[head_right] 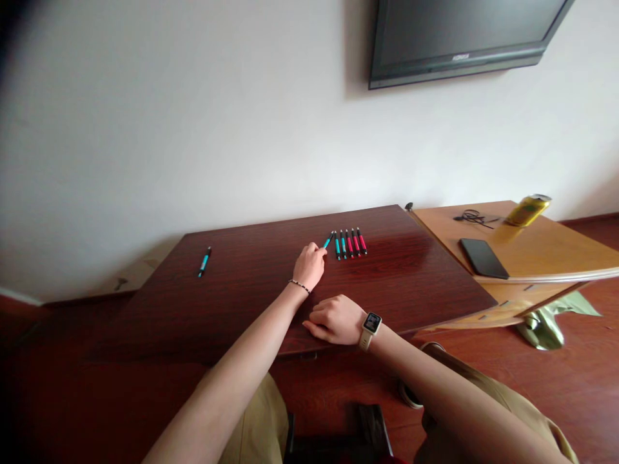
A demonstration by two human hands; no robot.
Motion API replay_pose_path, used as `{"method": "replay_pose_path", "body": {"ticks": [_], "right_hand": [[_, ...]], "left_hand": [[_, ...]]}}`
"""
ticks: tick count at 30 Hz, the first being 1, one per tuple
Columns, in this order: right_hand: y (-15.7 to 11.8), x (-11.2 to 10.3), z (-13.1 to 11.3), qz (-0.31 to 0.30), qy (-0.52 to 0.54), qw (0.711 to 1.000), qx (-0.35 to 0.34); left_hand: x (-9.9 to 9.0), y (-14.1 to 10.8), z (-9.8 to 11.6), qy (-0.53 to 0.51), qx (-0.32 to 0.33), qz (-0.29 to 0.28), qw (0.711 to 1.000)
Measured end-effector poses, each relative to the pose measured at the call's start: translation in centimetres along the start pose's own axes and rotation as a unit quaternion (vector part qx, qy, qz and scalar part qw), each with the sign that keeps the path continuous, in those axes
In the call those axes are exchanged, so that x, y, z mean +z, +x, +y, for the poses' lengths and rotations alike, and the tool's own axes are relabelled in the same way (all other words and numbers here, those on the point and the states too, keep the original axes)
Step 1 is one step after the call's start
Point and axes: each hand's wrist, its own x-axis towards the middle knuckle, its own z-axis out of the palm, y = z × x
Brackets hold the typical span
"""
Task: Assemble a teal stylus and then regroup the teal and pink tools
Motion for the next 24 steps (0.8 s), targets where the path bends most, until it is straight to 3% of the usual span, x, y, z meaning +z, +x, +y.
{"method": "replay_pose_path", "body": {"ticks": [5, 9, 13, 19, 24], "right_hand": [[-0.1, 0.0, 0.0, -0.010, 0.003, 1.000, 0.005], [-0.1, -0.2, -0.2, -0.011, 0.006, 1.000, 0.007], [-0.1, -0.2, -0.3, -0.011, 0.014, 1.000, 0.006], [0.1, -0.2, -0.5, -0.017, 0.024, 1.000, 0.003], [0.2, -0.1, -0.6, -0.024, 0.028, 0.999, 0.002]], "left_hand": [[-0.9, -0.1, -1.5, 0.016, -0.060, -0.009, 0.998], [-2.5, -0.9, -4.4, 0.030, -0.081, 0.026, 0.996], [-5.6, -3.1, -9.7, 0.059, -0.127, 0.061, 0.988], [-11.6, -9.2, -19.9, 0.129, -0.261, 0.113, 0.950], [-13.4, -13.4, -25.0, 0.155, -0.316, 0.124, 0.928]]}}
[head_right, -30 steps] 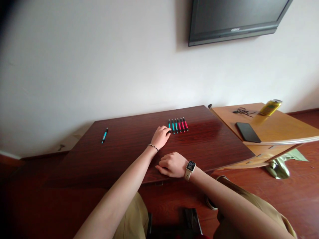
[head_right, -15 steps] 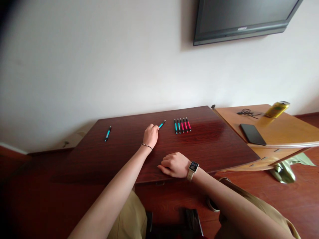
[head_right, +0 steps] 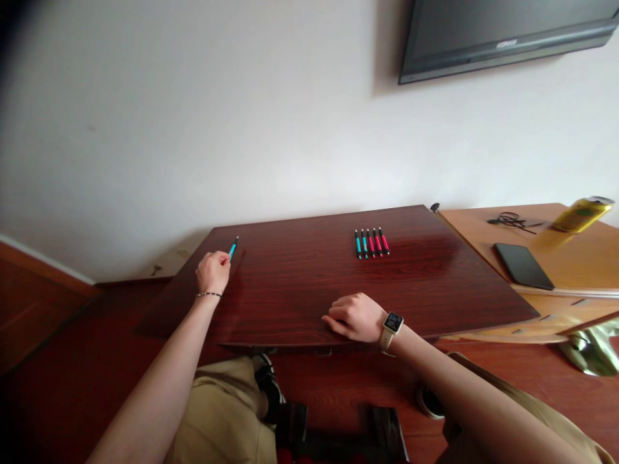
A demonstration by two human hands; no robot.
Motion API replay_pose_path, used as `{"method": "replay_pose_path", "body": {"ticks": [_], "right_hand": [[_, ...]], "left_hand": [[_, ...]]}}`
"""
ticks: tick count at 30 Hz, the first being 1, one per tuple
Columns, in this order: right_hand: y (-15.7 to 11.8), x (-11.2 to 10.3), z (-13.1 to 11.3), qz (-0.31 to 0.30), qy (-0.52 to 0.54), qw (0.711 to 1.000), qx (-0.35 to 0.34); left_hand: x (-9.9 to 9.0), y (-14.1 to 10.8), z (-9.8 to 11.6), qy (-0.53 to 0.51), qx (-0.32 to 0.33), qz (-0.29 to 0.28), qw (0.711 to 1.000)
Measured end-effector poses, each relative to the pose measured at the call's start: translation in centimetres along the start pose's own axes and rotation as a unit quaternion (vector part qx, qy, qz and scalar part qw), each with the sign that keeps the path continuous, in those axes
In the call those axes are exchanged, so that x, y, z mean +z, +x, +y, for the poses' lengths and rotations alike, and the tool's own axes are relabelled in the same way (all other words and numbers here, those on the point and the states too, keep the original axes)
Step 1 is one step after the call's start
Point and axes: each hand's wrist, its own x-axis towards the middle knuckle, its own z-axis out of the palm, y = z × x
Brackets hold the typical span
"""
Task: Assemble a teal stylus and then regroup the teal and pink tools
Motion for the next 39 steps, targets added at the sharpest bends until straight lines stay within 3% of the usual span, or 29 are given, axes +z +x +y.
{"method": "replay_pose_path", "body": {"ticks": [6, 21, 39], "right_hand": [[0.2, 0.2, -0.1, -0.001, 0.000, 1.000, 0.005], [0.4, 0.3, 0.2, 0.001, 0.011, 1.000, 0.002], [0.5, 0.2, 0.0, -0.005, 0.008, 1.000, 0.001]], "left_hand": [[1.1, -0.5, -1.3, 0.017, 0.023, -0.025, 0.999], [2.4, 0.6, 0.5, 0.040, 0.010, -0.053, 0.998], [2.2, 0.3, -0.4, 0.043, 0.028, -0.054, 0.997]]}}
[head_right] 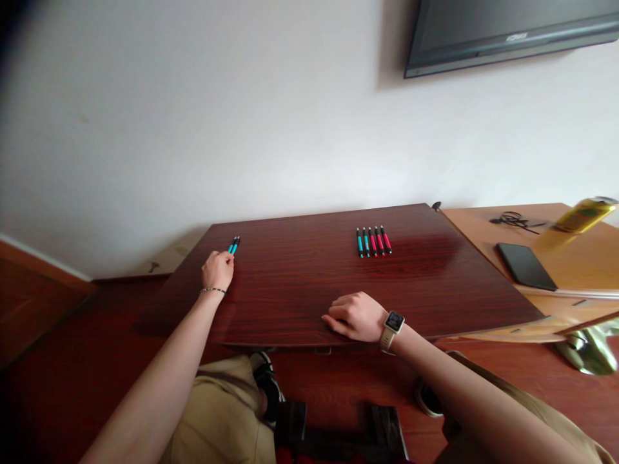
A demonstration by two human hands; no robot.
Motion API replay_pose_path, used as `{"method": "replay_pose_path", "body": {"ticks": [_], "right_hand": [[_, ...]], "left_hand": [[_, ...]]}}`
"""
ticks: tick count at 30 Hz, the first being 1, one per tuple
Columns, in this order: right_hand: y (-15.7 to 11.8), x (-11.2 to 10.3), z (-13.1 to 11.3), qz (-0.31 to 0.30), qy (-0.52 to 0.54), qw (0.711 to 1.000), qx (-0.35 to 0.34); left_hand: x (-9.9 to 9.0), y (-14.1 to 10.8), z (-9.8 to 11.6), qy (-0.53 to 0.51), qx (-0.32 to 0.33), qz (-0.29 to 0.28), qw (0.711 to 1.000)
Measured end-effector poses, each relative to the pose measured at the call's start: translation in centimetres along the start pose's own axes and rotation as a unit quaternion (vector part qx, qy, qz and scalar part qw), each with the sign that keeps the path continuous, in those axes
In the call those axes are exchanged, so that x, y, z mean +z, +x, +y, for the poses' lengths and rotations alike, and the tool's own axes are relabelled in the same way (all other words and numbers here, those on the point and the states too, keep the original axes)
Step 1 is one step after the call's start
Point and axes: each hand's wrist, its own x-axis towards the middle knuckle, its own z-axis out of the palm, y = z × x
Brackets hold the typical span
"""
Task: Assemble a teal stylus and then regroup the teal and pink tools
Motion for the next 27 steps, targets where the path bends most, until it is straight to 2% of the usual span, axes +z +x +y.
{"method": "replay_pose_path", "body": {"ticks": [7, 13, 27], "right_hand": [[-0.1, 0.0, 0.1, 0.006, 0.005, 1.000, -0.001], [-0.1, 0.0, 0.2, 0.004, 0.004, 1.000, -0.003], [0.0, -0.1, 0.0, 0.001, 0.000, 1.000, 0.000]], "left_hand": [[-0.8, -0.3, -0.5, -0.018, -0.029, 0.013, 0.999], [-0.6, -0.4, -1.2, -0.052, -0.097, -0.022, 0.994], [0.2, 0.2, -1.4, -0.065, -0.099, -0.014, 0.993]]}}
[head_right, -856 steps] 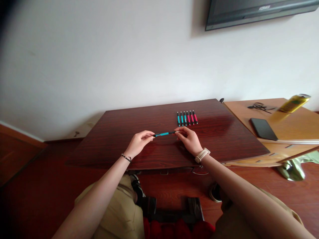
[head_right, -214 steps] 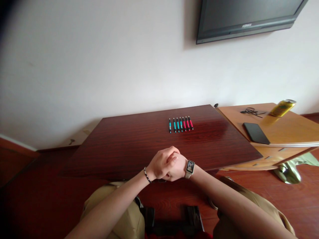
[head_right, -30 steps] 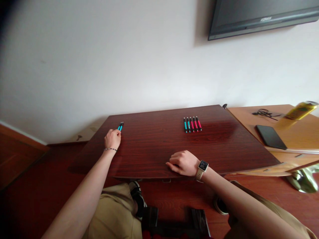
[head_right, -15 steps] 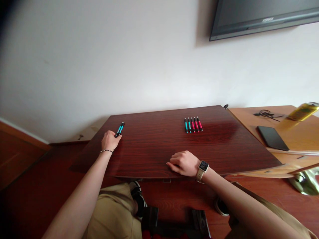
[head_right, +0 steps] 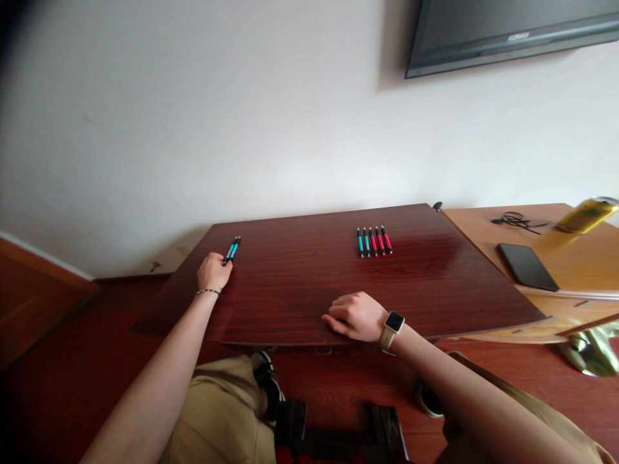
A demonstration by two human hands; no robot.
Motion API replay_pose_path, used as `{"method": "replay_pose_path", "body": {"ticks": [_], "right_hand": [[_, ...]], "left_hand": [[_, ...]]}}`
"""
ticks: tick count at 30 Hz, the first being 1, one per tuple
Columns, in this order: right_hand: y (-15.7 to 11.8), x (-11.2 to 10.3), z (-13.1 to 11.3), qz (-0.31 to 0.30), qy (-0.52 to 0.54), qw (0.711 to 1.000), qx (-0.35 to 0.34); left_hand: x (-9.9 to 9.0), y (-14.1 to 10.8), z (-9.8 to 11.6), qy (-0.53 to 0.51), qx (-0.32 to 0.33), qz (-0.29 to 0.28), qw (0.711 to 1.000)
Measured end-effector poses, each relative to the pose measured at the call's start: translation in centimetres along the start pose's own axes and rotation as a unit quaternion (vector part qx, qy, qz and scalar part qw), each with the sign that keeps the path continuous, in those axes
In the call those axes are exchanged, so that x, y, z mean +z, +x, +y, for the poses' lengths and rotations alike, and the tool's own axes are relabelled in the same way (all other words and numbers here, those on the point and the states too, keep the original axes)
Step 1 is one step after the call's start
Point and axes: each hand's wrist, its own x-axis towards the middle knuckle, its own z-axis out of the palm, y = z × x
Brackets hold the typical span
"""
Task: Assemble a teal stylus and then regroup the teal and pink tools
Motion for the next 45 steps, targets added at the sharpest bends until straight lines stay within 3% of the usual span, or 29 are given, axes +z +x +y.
{"method": "replay_pose_path", "body": {"ticks": [9, 13, 16, 19, 21, 24, 27, 31, 36, 41, 45], "right_hand": [[0.0, 0.0, 0.0, 0.004, -0.001, 1.000, -0.001], [0.0, 0.0, 0.0, 0.004, -0.007, 1.000, 0.003], [-0.1, 0.0, 0.0, 0.005, -0.007, 1.000, 0.003], [-0.1, 0.0, 0.1, 0.005, -0.014, 1.000, 0.005], [-0.1, 0.0, 0.1, 0.004, -0.019, 1.000, 0.006], [-0.1, -0.1, 0.0, 0.005, -0.026, 1.000, 0.005], [0.0, -0.2, 0.0, 0.010, -0.027, 1.000, 0.002], [0.0, -0.2, 0.1, 0.015, -0.027, 1.000, 0.000], [0.0, 0.0, 0.3, 0.019, -0.030, 0.999, -0.001], [-0.1, -0.1, 0.4, 0.012, -0.027, 1.000, 0.004], [-0.1, -0.1, 0.4, 0.011, -0.024, 1.000, 0.004]], "left_hand": [[-0.1, -0.1, 0.1, 0.003, 0.002, 0.004, 1.000], [-0.8, -0.7, 2.4, 0.002, 0.026, 0.044, 0.999], [-0.9, -1.9, 6.5, -0.039, 0.100, 0.034, 0.994], [-0.3, -4.2, 12.1, -0.096, 0.208, -0.008, 0.973], [0.4, -6.3, 16.1, -0.142, 0.301, -0.041, 0.942], [1.6, -9.3, 21.5, -0.186, 0.448, -0.079, 0.871], [2.7, -11.5, 25.5, -0.190, 0.511, -0.107, 0.831], [4.1, -12.9, 28.7, -0.185, 0.517, -0.101, 0.830], [5.5, -13.5, 30.9, -0.167, 0.513, -0.090, 0.837], [6.0, -13.3, 31.4, -0.173, 0.501, -0.090, 0.843], [5.9, -12.5, 30.9, -0.165, 0.453, -0.085, 0.872]]}}
